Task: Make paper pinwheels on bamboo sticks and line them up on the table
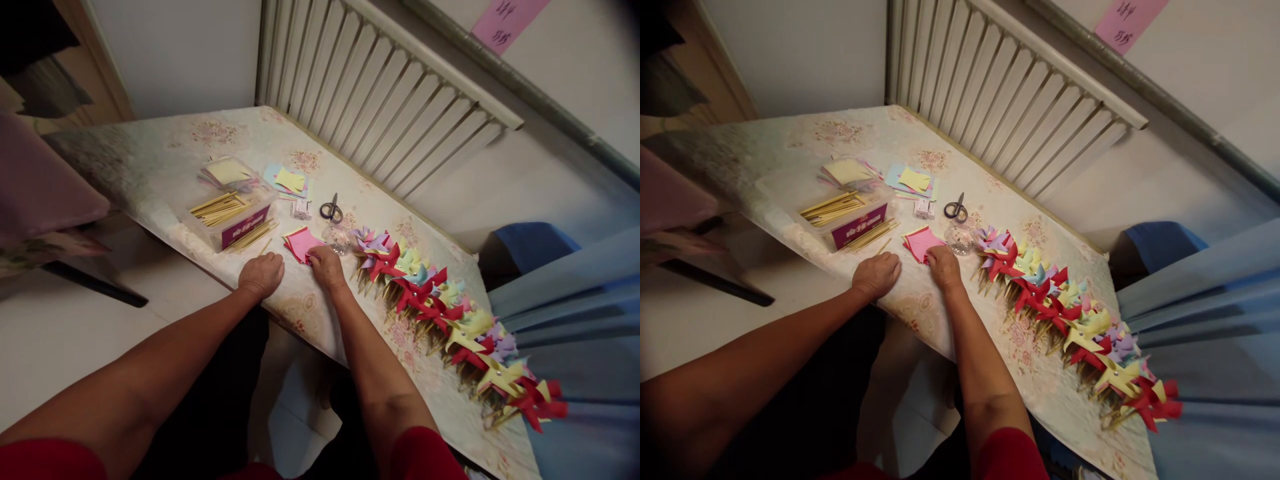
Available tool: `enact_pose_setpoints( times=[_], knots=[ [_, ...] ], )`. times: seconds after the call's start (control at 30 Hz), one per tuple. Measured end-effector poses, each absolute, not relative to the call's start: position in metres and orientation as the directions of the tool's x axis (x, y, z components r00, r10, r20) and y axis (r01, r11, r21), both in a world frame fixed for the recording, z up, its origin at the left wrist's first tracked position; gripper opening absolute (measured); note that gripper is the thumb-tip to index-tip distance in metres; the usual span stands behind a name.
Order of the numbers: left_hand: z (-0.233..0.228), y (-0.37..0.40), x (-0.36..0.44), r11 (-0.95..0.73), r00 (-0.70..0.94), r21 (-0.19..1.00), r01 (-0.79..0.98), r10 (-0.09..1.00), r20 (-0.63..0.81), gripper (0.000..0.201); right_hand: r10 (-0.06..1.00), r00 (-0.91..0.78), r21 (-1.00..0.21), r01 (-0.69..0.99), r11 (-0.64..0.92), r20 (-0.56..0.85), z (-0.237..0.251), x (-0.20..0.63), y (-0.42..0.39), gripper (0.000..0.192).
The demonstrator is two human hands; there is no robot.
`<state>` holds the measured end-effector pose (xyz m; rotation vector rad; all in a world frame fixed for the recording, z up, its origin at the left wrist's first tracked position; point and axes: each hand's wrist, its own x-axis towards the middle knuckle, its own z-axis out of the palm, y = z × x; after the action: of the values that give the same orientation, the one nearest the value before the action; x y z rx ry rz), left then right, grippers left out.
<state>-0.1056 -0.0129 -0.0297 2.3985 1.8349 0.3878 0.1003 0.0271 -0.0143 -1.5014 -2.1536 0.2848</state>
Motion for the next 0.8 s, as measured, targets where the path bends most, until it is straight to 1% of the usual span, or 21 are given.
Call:
enact_pose_setpoints(
  times=[0.17, 0.5, 0.63, 0.8],
  knots=[
    [-0.0289, -0.0129, -0.1063, -0.279, 0.253, 0.212, 0.936, 0.957, 0.143, 0.036, 0.915, -0.303, -0.415, 0.821, 0.393, 0.267, -0.0144, 0.1033, 0.0234, 0.022],
    [-0.0329, -0.0125, -0.1063, -0.284, 0.254, 0.205, 0.937, 0.954, 0.161, 0.036, 0.915, -0.318, -0.361, 0.846, 0.392, 0.247, -0.0101, 0.0949, 0.0222, 0.015],
    [-0.0333, -0.0124, -0.1067, -0.284, 0.255, 0.202, 0.937, 0.954, 0.158, 0.036, 0.921, -0.299, -0.370, 0.849, 0.377, 0.251, -0.0127, 0.0940, 0.0239, 0.014],
    [-0.0321, -0.0126, -0.1067, -0.275, 0.250, 0.210, 0.938, 0.958, 0.138, 0.035, 0.934, -0.243, -0.412, 0.847, 0.337, 0.263, -0.0180, 0.0940, 0.0281, 0.015]
  ],
)
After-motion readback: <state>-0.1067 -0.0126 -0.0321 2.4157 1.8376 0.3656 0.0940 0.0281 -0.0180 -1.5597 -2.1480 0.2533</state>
